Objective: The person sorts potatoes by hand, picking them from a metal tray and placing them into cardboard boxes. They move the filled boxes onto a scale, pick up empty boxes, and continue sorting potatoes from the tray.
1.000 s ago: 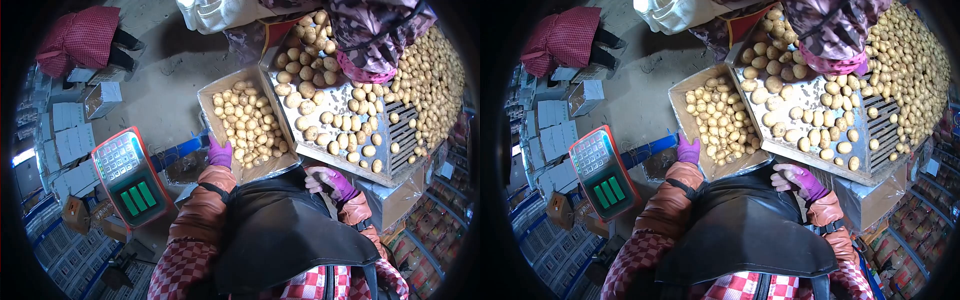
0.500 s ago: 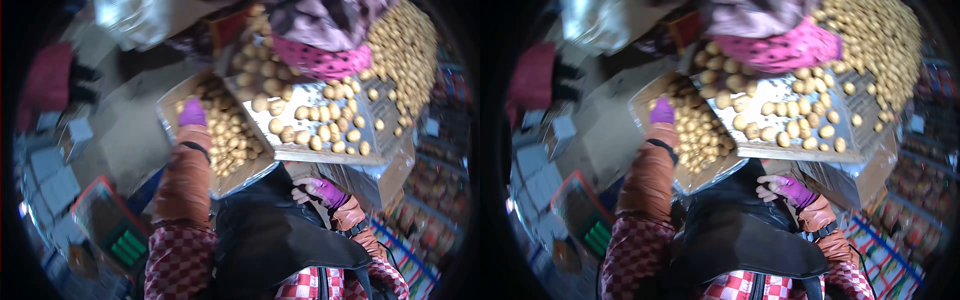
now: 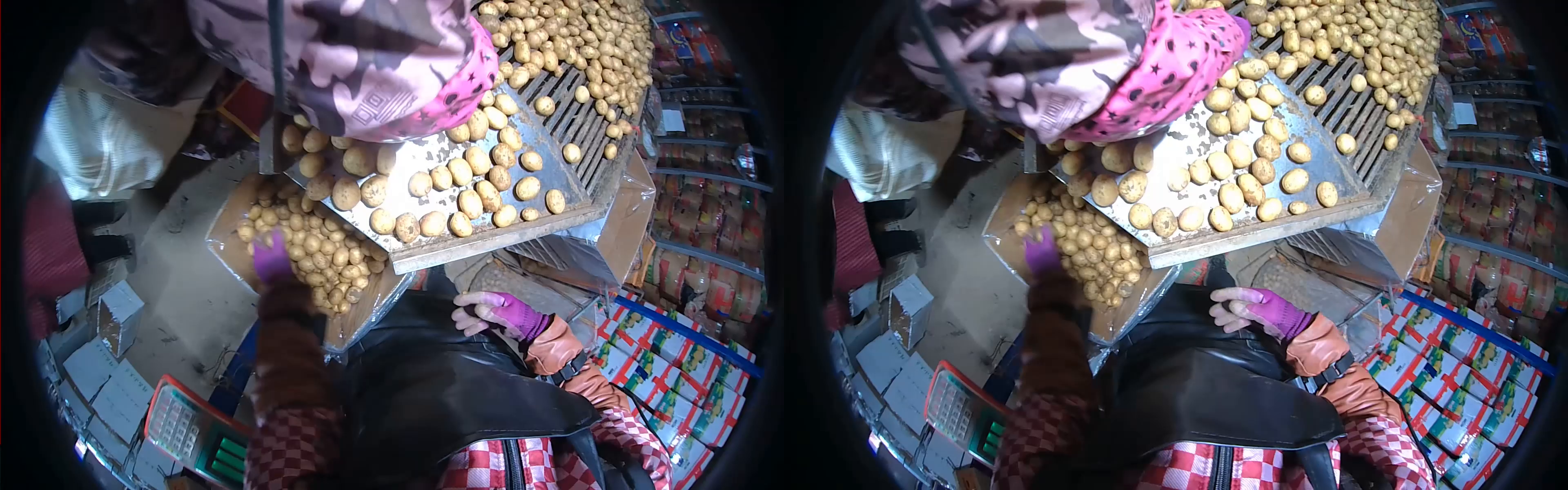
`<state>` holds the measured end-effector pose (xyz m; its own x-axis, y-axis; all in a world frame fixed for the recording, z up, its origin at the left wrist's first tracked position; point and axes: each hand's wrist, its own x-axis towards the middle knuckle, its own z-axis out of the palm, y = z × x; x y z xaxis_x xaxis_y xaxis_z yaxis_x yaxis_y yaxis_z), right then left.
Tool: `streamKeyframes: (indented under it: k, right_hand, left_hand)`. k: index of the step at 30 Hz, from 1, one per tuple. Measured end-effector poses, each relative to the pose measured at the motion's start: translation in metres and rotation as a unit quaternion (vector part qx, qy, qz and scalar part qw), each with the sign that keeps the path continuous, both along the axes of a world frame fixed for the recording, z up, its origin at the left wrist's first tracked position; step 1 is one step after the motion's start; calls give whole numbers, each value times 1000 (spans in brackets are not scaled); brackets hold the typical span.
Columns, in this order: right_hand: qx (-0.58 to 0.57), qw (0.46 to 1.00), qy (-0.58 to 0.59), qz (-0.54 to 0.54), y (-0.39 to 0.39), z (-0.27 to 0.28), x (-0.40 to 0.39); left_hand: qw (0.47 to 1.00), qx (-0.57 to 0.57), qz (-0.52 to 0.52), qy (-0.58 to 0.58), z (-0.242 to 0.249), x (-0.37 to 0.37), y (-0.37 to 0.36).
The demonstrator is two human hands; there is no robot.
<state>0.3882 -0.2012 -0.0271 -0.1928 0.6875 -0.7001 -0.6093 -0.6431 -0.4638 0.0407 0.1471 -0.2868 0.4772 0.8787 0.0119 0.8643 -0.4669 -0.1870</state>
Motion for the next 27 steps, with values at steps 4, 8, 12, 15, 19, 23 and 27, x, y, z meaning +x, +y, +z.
streamKeyframes:
  k: [4,8,12,15,19,23,27]
  right_hand:
    - [22,999,44,10,24,6,3]
    - [45,998,4,49,55,25,13]
    - [100,987,36,121,67,28,50]
    - [69,984,1,162,54,6,105]
    - [73,973,-60,213,30,32,208]
    - [213,958,-128,-142,-10,-2,351]
    - [139,913,-71,-376,-17,-3,401]
  left_hand:
    - [866,-127,-111,-470,131,56,-110]
    - [773,-345,-104,-522,252,138,-174]
    - [775,-443,-177,-413,300,216,-173]
    - [840,-458,-182,-226,308,260,-192]
    - [817,-437,-123,-356,284,307,-205]
    - [778,-432,124,-438,274,345,-181]
    - [749,-361,157,-532,264,360,-190]
